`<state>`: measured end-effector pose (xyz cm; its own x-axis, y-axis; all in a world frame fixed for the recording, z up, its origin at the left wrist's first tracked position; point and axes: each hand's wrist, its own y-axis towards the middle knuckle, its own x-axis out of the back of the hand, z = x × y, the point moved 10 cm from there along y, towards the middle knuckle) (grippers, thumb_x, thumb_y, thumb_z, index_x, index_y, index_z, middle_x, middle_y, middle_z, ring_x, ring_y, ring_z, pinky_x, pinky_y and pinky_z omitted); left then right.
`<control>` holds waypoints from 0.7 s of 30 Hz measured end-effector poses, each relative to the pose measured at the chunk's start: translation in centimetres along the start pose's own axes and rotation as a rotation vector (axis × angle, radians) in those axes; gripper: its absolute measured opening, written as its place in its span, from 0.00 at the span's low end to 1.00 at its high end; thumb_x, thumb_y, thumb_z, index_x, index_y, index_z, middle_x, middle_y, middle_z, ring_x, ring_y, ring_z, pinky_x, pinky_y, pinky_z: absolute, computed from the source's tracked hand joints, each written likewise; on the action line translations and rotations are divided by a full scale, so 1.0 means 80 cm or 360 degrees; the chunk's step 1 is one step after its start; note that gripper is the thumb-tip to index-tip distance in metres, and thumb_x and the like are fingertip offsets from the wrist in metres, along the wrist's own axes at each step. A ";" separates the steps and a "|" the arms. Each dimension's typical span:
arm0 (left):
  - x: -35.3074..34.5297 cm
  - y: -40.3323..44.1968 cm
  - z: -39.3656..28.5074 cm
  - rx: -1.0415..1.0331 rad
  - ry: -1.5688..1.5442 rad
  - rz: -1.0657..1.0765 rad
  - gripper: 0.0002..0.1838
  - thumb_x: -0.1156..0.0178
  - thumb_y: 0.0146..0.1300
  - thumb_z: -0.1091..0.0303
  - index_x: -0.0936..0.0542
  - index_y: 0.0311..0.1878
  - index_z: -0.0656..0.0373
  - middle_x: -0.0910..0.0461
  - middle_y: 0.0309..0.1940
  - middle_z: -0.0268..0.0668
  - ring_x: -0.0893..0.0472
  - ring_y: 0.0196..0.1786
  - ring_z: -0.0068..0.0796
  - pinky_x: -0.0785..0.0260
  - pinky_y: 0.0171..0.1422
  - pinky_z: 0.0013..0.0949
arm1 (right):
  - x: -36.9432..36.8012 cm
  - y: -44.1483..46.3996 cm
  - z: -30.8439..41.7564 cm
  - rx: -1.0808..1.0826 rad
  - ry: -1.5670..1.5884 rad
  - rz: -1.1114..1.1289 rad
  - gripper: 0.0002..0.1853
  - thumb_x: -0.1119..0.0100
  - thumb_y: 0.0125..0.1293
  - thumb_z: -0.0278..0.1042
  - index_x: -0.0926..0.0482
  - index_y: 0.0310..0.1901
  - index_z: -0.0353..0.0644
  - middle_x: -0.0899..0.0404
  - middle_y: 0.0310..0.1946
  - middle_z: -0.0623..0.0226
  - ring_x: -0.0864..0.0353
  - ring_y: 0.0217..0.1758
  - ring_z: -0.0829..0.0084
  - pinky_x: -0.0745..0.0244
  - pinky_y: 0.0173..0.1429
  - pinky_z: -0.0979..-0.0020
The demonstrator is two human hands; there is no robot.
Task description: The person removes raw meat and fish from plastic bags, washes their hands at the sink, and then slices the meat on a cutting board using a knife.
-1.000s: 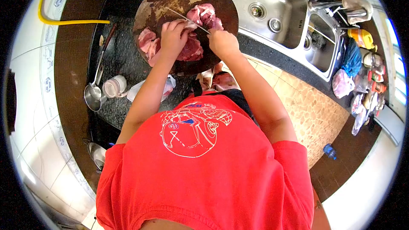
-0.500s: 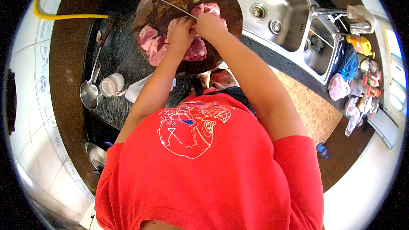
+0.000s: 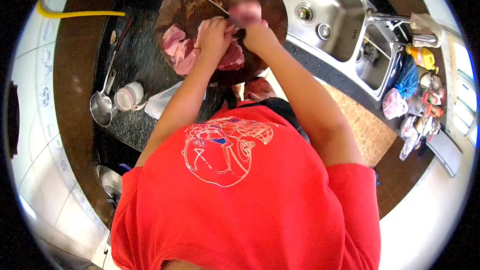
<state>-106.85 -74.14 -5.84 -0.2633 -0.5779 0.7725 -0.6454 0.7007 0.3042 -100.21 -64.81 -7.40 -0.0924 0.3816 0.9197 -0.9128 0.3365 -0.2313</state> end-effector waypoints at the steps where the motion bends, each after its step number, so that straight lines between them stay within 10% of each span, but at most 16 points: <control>1: 0.000 0.000 -0.004 -0.0029 0.0040 0.0029 0.12 0.38 0.47 0.70 0.21 0.38 0.59 0.22 0.41 0.40 0.26 0.47 0.45 0.34 0.53 0.42 | 0.005 0.023 0.013 -0.0060 0.0085 0.0049 0.12 0.47 0.55 0.32 0.22 0.35 0.31 0.21 0.31 0.44 0.20 0.37 0.47 0.24 0.41 0.55; 5: 0.007 -0.001 -0.008 -0.0006 0.0082 0.0053 0.12 0.38 0.47 0.69 0.22 0.38 0.59 0.22 0.41 0.39 0.26 0.47 0.44 0.34 0.52 0.43 | -0.004 0.042 0.014 -0.0270 -0.0015 0.0357 0.11 0.43 0.53 0.37 0.20 0.27 0.37 0.20 0.30 0.53 0.18 0.39 0.58 0.25 0.43 0.57; 7: 0.005 0.003 0.008 0.0175 0.0196 0.0021 0.10 0.37 0.47 0.66 0.21 0.34 0.57 0.21 0.37 0.37 0.26 0.46 0.42 0.35 0.52 0.41 | -0.001 -0.002 0.004 0.0003 -0.0087 -0.0036 0.12 0.48 0.54 0.32 0.21 0.36 0.35 0.20 0.30 0.47 0.19 0.36 0.50 0.24 0.41 0.56; 12: 0.014 -0.007 0.002 0.0098 0.0272 -0.0107 0.10 0.36 0.46 0.65 0.22 0.31 0.57 0.22 0.36 0.38 0.27 0.44 0.42 0.35 0.49 0.43 | -0.024 -0.126 -0.075 -0.0652 0.0263 0.0383 0.13 0.47 0.52 0.29 0.24 0.39 0.35 0.21 0.37 0.45 0.21 0.43 0.47 0.26 0.48 0.53; 21: 0.015 -0.007 -0.014 0.0013 0.0386 0.0257 0.13 0.36 0.49 0.64 0.19 0.38 0.57 0.20 0.36 0.40 0.23 0.44 0.40 0.33 0.50 0.40 | -0.010 -0.051 -0.026 -0.0432 0.0258 0.0366 0.11 0.47 0.54 0.33 0.19 0.35 0.37 0.19 0.39 0.51 0.19 0.44 0.53 0.24 0.49 0.57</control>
<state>-106.04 -74.75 -4.45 -0.1844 -0.3415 0.9216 -0.6151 0.7715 0.1628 -95.56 -64.74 -7.85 -0.1983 0.5973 0.7771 -0.7350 0.4339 -0.5211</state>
